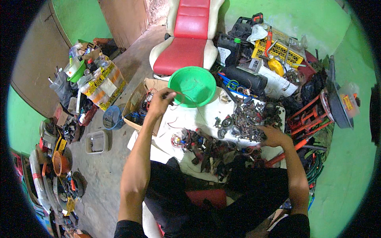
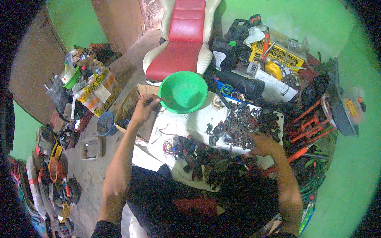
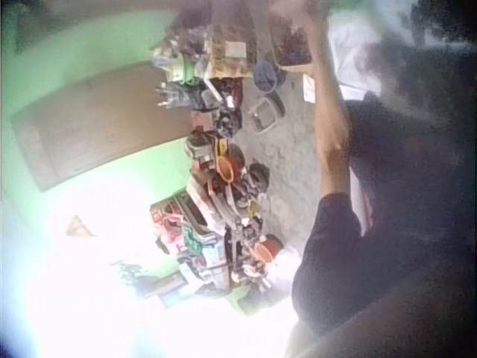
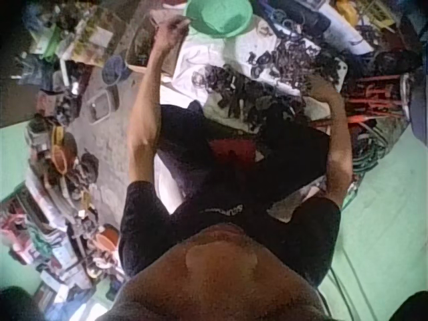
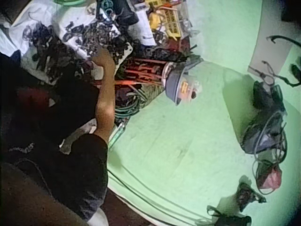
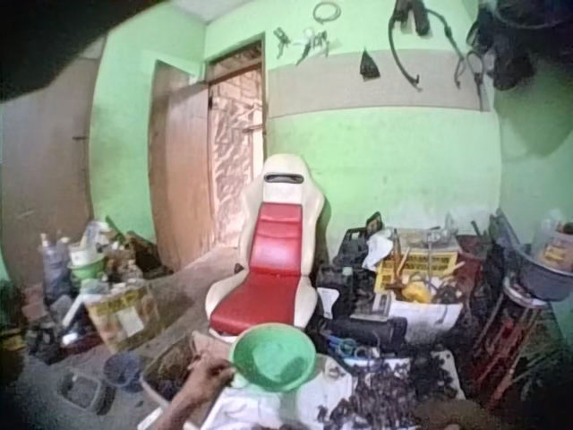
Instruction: The person disassembles components of a motorcycle engine by hand, removing a black rubber tube and sorting through various wires and connectors on a white table.
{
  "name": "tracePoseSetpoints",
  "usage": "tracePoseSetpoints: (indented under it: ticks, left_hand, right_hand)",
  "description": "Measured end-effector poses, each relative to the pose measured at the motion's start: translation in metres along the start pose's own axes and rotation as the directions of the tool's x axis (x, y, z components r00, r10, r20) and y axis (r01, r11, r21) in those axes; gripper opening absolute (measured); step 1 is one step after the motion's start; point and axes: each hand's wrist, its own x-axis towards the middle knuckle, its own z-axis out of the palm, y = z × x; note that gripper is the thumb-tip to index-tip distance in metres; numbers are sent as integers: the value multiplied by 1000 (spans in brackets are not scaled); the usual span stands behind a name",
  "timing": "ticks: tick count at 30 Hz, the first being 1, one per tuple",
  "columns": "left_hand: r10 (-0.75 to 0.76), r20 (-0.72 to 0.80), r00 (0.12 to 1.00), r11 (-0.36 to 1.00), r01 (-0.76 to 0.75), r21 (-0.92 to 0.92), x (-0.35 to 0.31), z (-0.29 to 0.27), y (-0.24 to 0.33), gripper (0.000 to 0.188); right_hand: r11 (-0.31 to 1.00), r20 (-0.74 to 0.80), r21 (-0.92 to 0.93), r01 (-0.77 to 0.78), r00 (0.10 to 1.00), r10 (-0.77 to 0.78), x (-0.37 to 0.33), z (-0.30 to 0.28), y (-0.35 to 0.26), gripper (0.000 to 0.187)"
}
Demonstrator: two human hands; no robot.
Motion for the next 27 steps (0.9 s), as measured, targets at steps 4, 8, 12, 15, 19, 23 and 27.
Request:
tracePoseSetpoints:
  ticks: [4,8,12,15,19,23,27]
  left_hand:
    - [16,237,971,995,9,-102,-8,38,23,24]
    - [37,420,907,984,39,-171,-21,74,64,22]
    - [75,442,894,982,11,-190,-23,81,79,23]
    - [70,452,889,983,16,-183,-23,78,79,22]
    - [40,484,874,992,24,-125,-25,69,72,22]
    - [88,441,893,983,-150,108,-23,66,63,19]
    - [94,300,949,961,-165,222,-19,76,65,18]
  right_hand:
    - [836,-483,370,406,852,-201,20,-22,-57,71]
    - [706,-632,393,589,731,-258,40,-16,-94,63]
    - [587,-370,619,522,853,-368,49,-21,-101,43]
    - [529,-156,781,333,923,-351,57,-23,-84,26]
    - [498,-132,832,246,958,-253,52,-36,-63,23]
    - [319,-162,928,194,979,-125,35,-50,-56,21]
    - [543,-393,726,423,902,-177,14,-54,-75,21]
